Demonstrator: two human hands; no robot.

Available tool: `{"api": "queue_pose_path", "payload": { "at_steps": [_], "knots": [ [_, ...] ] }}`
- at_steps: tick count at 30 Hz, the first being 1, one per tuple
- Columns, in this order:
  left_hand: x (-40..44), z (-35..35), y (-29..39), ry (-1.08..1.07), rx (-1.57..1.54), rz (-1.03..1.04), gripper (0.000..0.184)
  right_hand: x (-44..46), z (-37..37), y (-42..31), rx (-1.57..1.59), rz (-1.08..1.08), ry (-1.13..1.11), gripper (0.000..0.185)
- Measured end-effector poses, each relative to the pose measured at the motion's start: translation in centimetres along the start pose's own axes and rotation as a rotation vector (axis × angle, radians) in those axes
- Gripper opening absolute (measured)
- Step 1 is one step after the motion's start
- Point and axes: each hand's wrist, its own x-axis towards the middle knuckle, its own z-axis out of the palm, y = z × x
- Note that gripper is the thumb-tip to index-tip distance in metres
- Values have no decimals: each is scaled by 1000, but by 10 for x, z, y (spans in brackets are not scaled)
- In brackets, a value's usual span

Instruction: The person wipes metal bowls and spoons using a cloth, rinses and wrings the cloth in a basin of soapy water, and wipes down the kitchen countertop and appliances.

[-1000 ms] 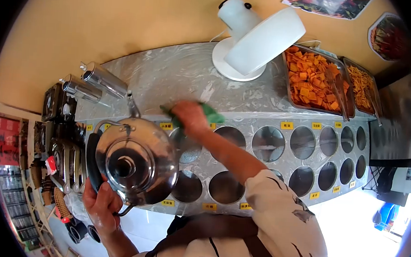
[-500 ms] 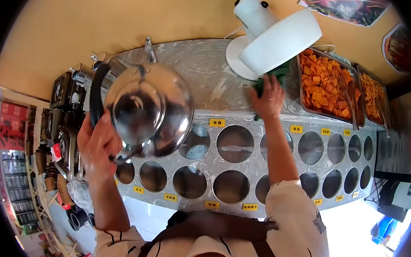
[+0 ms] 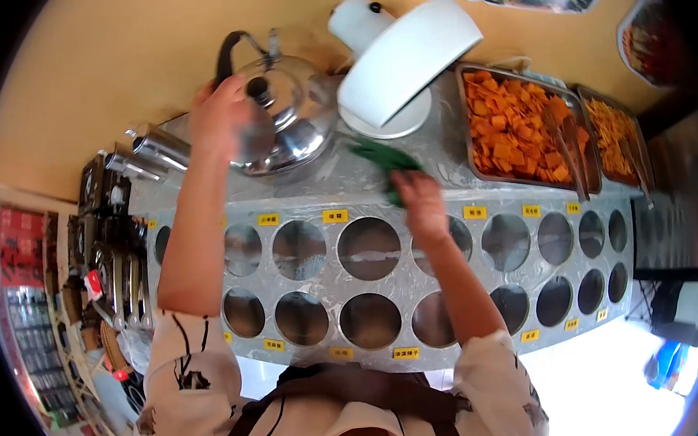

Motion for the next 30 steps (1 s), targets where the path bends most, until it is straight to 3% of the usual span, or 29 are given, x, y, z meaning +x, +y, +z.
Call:
{"api": "queue_pose_path", "payload": {
  "at_steps": [1,3,4,8,10,12,13,16,17,18,19,20,22,23,25,26,28,29,30],
  "knots": [
    [9,2,-6,-60,-80,-25,19,-16,-4,18,-40,15,103,54],
    [14,5,-5,-186,-99,-37,22,-15,-40,26,-62,161,12,56],
    [10,15,1,-84,-83,-72,22,-14,-43,31,-40,134,9,59],
    [10,7,-2,-166,-239,-120,14,-9,-43,17,86,149,90,65],
    [8,-7,-1,-188,-297,-127,13,-8,-34,5,103,43,138,62],
    [8,-16,-3,-92,-207,-100,17,-11,-25,-26,479,171,46,56],
    [11,-22,-3,-17,-95,-84,17,-11,-20,-49,979,455,-70,49],
    [11,-40,-3,-22,83,-81,26,-13,3,-110,1424,534,-46,42],
    [10,-57,-2,-16,442,-61,34,-11,6,-130,1524,596,-80,41],
    [3,-73,-5,-21,438,-60,34,-6,4,-151,1622,660,-110,40],
    [-10,-88,-12,209,538,192,34,0,1,-173,1729,713,-108,42],
    [-18,-105,-19,433,625,450,37,6,5,-193,1724,713,-86,42],
    [-14,-154,-48,634,574,546,43,19,18,-237,1631,563,148,48],
    [-9,-172,-65,605,564,540,43,31,13,-270,1513,440,213,50],
    [10,-201,-84,756,610,541,45,50,48,-311,1408,351,232,52],
    [19,-207,-89,726,594,532,45,59,66,-325,1313,258,215,55],
    [28,-209,-99,518,266,327,39,90,95,-343,595,68,203,57],
    [32,-212,-100,502,249,314,39,103,115,-349,604,111,120,62],
    [36,-215,-99,450,180,272,35,112,143,-345,473,119,115,54]
  ]
}}
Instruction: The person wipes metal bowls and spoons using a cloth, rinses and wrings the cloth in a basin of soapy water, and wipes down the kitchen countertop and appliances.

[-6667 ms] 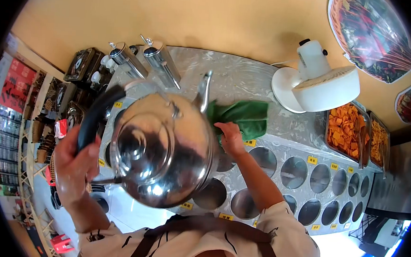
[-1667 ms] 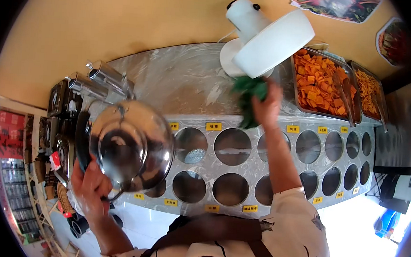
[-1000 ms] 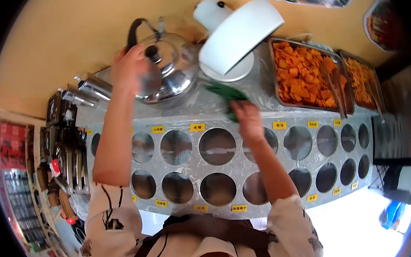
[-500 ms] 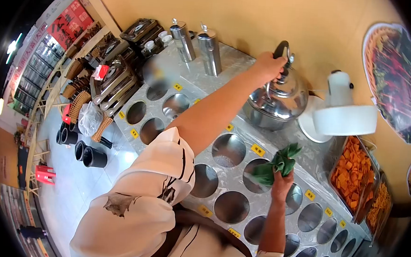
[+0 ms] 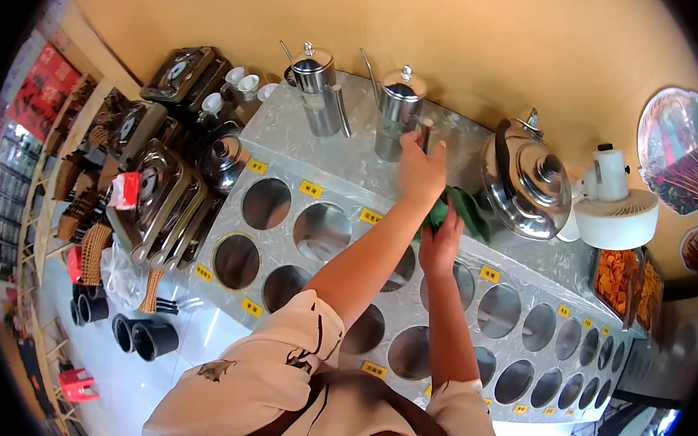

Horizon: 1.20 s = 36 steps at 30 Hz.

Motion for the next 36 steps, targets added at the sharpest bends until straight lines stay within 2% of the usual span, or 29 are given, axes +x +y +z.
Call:
{"api": "queue_pose_path", "payload": {
  "at_steps": [2,5,7,9,11,12,13,14,15,16,18,19,21,23,24,26,27,29,31,34,35,36],
  "knots": [
    [15,-8,1,-52,-73,-57,30,10,26,23,-274,3,-136,56],
    [25,-24,-1,-113,-156,-42,24,20,39,29,-423,58,-112,50],
    [32,-55,-4,-105,-26,-114,30,34,44,21,-484,112,-104,50],
    [35,-86,5,-136,-232,-176,36,56,57,17,-582,196,-88,51],
    [36,-122,-9,-211,20,44,35,85,73,27,-607,254,-79,50],
    [33,-141,-9,-265,37,-6,36,104,81,32,-628,298,-82,49],
    [29,-161,-4,-317,56,-55,36,128,84,33,-673,408,-203,47],
    [25,-181,11,-354,43,-142,33,150,91,43,-670,409,-196,47],
    [23,-203,-1,-418,88,53,29,168,98,55,-677,334,-136,47],
    [17,-223,1,-421,40,-78,25,184,104,64,-687,262,-81,46],
    [0,-273,-15,-477,201,9,21,214,125,69,-644,295,-90,45],
    [-4,-287,-12,-483,244,121,20,225,137,67,-601,325,-99,45],
    [-6,-304,11,-531,345,203,20,235,163,47,-457,204,-172,45],
    [-7,-306,30,-535,319,136,20,233,183,23,-442,41,-213,45],
    [-9,-307,38,-537,292,76,20,228,190,21,-441,46,-219,45],
    [-14,-310,43,-535,344,104,20,216,197,13,-306,-218,-281,44],
    [-15,-306,48,-486,348,82,21,207,196,10,-303,-212,-278,44],
    [-19,-301,54,-416,352,38,23,179,181,0,-156,-355,-457,48],
    [-24,-302,46,-381,284,72,23,151,159,-11,-107,-386,-551,52],
    [-23,-297,47,-386,284,159,22,99,130,-16,-126,-480,-497,61],
    [-25,-299,43,-402,403,280,16,83,119,-19,-132,-471,-522,59],
    [-27,-296,42,-386,301,217,9,70,110,-20,-137,-458,-547,57]
  ]
}}
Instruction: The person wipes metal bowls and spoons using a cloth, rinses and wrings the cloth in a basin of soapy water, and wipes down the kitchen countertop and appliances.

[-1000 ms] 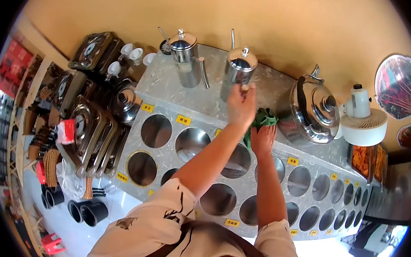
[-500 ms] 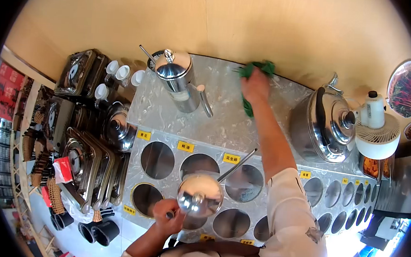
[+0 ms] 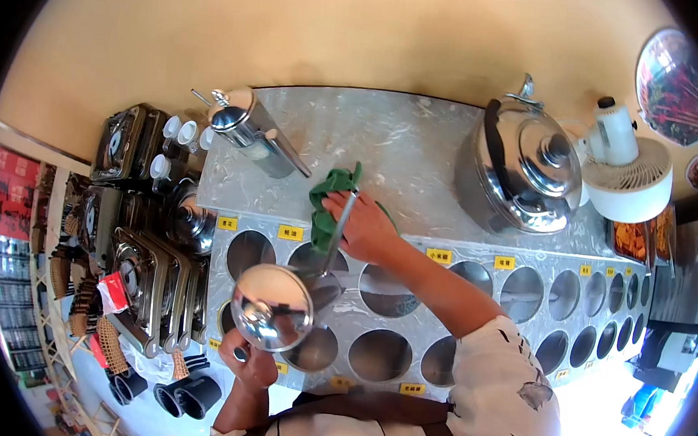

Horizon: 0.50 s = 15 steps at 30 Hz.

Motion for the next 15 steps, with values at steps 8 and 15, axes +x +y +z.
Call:
{"api": "queue_pose_path", "payload": {
  "at_steps": [8,15],
  "knots": [
    [44,47,34,146,-594,-202,23,-153,-53,36,-373,327,-68,54],
    [95,84,48,186,-696,-167,27,-191,-60,50,-382,350,95,65]
  ]
}}
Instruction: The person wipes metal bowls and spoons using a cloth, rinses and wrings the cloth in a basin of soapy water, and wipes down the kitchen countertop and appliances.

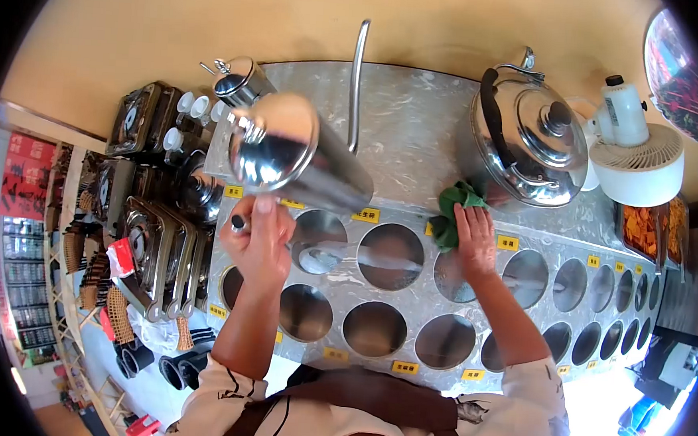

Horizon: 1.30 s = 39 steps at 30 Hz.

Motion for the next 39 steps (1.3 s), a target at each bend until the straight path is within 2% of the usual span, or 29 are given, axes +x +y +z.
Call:
{"api": "queue_pose_path", "payload": {
  "at_steps": [1,3,5,7,9,11,13,15,17,21,23,25,27,29,30,32,33,34,35,37,39],
  "knots": [
    [5,10,0,20,44,15,28,9,4,-11,8,-5,3,65],
    [16,20,-4,21,69,25,30,47,-6,-52,176,235,-29,82],
    [29,30,-8,7,90,32,32,81,-2,-74,214,228,-2,87],
    [42,42,-12,39,51,82,33,112,12,-92,271,202,49,85],
    [55,52,-16,15,33,80,35,131,30,-110,292,77,24,79],
    [70,60,-26,-14,-55,113,30,140,38,-135,375,-105,-24,62],
    [83,64,-40,-26,-93,87,30,132,72,-156,575,-364,87,50],
    [93,67,-56,-46,-63,137,30,115,75,-168,693,-364,-235,48],
    [97,69,-68,-30,-44,70,32,79,76,-170,949,-217,-151,50],
    [103,68,-100,-20,23,70,37,30,25,-140,1308,335,-167,56],
    [104,69,-115,-14,69,41,39,20,-5,-121,1218,504,-17,56],
    [103,74,-123,10,186,89,41,11,-7,-106,1339,586,320,55],
    [101,82,-126,-12,222,15,42,34,-22,-105,1128,543,743,54],
    [101,85,-142,-34,190,41,39,56,-23,-92,956,482,707,55],
    [101,86,-146,-75,189,77,38,56,-6,-81,1037,474,588,56],
    [101,86,-147,-107,195,119,36,72,13,-82,342,404,285,61],
    [99,86,-142,-214,281,17,29,83,12,-95,30,338,124,65],
    [97,82,-136,-321,367,-87,24,88,19,-102,44,313,150,68],
    [94,74,-126,-305,374,-78,24,96,22,-108,53,296,152,68],
    [74,52,-106,-271,690,394,32,107,26,-117,174,163,122,65],
    [48,19,-94,-165,633,353,38,121,35,-125,152,57,118,61]
  ]
}}
